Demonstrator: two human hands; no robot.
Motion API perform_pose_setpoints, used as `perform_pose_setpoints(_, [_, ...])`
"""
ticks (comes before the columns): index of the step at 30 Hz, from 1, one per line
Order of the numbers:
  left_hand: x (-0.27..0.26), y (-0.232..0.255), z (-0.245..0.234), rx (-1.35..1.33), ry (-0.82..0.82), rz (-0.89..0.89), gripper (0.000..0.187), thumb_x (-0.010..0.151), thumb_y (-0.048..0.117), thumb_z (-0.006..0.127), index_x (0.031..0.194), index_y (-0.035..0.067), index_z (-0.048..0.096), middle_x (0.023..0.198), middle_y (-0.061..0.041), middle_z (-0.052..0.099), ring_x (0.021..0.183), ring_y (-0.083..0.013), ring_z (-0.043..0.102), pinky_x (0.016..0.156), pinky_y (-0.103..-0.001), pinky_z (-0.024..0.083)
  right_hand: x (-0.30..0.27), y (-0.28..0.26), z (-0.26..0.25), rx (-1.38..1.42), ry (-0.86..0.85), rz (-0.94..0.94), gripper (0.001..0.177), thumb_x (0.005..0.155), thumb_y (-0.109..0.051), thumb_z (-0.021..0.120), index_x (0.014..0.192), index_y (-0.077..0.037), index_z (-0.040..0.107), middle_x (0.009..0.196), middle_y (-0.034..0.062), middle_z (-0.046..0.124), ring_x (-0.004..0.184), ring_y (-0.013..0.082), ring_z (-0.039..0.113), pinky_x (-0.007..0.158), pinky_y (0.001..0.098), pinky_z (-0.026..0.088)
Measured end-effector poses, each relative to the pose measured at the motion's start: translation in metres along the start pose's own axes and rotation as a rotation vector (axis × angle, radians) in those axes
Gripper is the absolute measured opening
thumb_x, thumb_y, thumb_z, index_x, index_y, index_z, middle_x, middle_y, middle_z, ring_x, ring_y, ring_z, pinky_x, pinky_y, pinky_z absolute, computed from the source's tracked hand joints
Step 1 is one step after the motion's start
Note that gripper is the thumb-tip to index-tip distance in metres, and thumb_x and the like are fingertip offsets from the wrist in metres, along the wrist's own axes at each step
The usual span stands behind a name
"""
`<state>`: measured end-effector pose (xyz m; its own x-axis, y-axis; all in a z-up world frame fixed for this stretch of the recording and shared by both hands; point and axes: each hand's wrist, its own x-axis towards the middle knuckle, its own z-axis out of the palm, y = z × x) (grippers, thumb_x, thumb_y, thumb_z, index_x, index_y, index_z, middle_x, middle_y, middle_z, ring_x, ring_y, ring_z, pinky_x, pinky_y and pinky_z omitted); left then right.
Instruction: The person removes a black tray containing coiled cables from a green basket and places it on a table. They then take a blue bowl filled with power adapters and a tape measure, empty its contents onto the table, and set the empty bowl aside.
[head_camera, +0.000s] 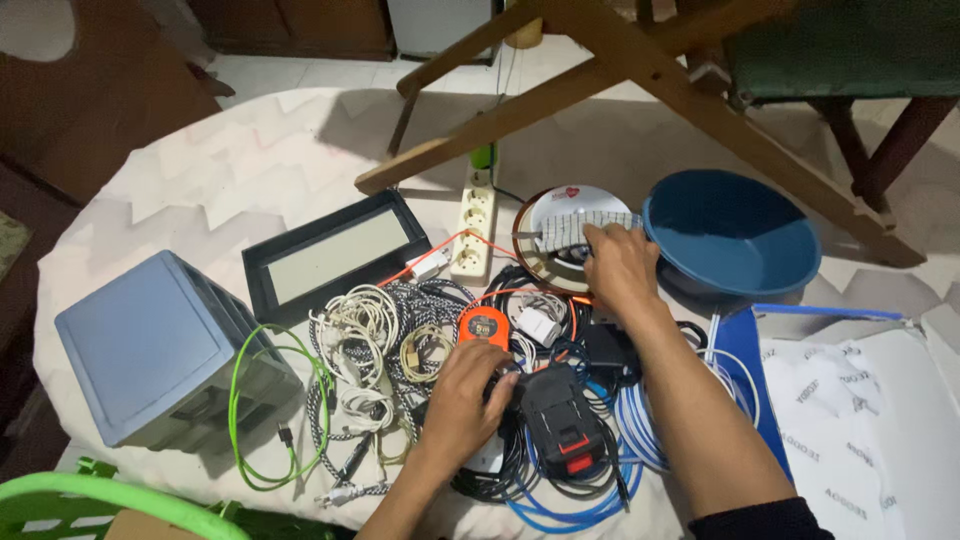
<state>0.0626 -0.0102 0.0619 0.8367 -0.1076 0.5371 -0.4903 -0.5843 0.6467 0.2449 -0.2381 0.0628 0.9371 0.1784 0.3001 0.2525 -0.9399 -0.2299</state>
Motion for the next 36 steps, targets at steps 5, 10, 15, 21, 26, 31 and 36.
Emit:
perform_pose_setpoints(5, [0.011, -0.002, 0.004, -0.013, -0.001, 0.017, 0.022, 0.082, 0.008, 0.077, 0.102, 0.000, 0.070, 0.106, -0.016, 0.071, 0.109, -0.0367, 0.065, 0.096, -0.046, 0.050, 0.006, 0.018, 0.005, 0.129, 0.225, -0.122, 0.030, 0.081, -0.006, 0.071, 0.110, -0.007, 0.078, 0.106, 0.0185, 0.075, 0.101, 0.0385, 0.070, 0.089, 0.0526, 0.053])
perform_pose_setpoints(10, [0.013, -0.006, 0.009, -0.046, 0.012, 0.013, 0.021, 0.084, 0.008, 0.077, 0.102, 0.001, 0.070, 0.105, -0.015, 0.071, 0.107, -0.0351, 0.065, 0.094, -0.044, 0.052, 0.008, 0.029, -0.014, 0.179, 0.373, -0.169, 0.031, 0.084, -0.001, 0.067, 0.113, -0.004, 0.077, 0.108, 0.0204, 0.075, 0.096, 0.0379, 0.071, 0.087, 0.0463, 0.056])
perform_pose_setpoints(15, [0.018, -0.006, 0.014, -0.093, -0.026, -0.084, 0.022, 0.086, 0.010, 0.076, 0.105, 0.002, 0.071, 0.107, -0.014, 0.071, 0.100, -0.0301, 0.068, 0.089, -0.040, 0.054, 0.003, 0.026, -0.049, 0.292, 0.479, -0.157, 0.029, 0.089, -0.001, 0.067, 0.116, -0.003, 0.076, 0.111, 0.0191, 0.075, 0.097, 0.0375, 0.071, 0.088, 0.0441, 0.056])
perform_pose_setpoints(21, [0.029, -0.006, 0.021, -0.093, -0.003, -0.114, 0.038, 0.090, 0.014, 0.073, 0.125, 0.003, 0.065, 0.121, -0.016, 0.070, 0.115, -0.0348, 0.064, 0.100, -0.043, 0.049, -0.033, 0.003, -0.095, 0.443, 0.512, -0.026, 0.031, 0.091, -0.001, 0.066, 0.121, -0.006, 0.076, 0.111, 0.0194, 0.075, 0.094, 0.0285, 0.074, 0.078, 0.0358, 0.057])
perform_pose_setpoints(26, [0.053, -0.001, 0.032, -0.122, 0.111, -0.003, 0.070, 0.091, 0.015, 0.073, 0.151, -0.002, 0.039, 0.146, -0.029, 0.052, 0.137, -0.0426, 0.048, 0.113, -0.048, 0.038, -0.086, -0.027, -0.127, 0.673, 0.437, 0.147, 0.034, 0.094, -0.003, 0.062, 0.125, -0.008, 0.073, 0.109, 0.0141, 0.076, 0.087, 0.0178, 0.070, 0.068, 0.0306, 0.054])
perform_pose_setpoints(31, [0.059, 0.013, 0.045, -0.258, 0.082, -0.060, 0.092, 0.077, 0.023, 0.080, 0.147, -0.006, 0.030, 0.136, -0.032, 0.054, 0.128, -0.0416, 0.053, 0.104, -0.045, 0.044, -0.127, -0.052, -0.141, 0.701, 0.458, 0.037, 0.036, 0.091, 0.003, 0.062, 0.125, -0.004, 0.072, 0.112, 0.0135, 0.076, 0.097, 0.0192, 0.071, 0.084, 0.0302, 0.054])
perform_pose_setpoints(36, [0.012, -0.006, 0.072, -0.246, -0.175, -0.328, 0.034, 0.095, 0.008, 0.060, 0.127, 0.007, 0.069, 0.115, -0.019, 0.080, 0.115, -0.0293, 0.075, 0.097, -0.038, 0.059, -0.156, -0.068, -0.126, 0.372, 0.619, -0.237, 0.038, 0.082, 0.003, 0.071, 0.119, -0.002, 0.069, 0.111, 0.0163, 0.071, 0.100, 0.0319, 0.068, 0.091, 0.0402, 0.054])
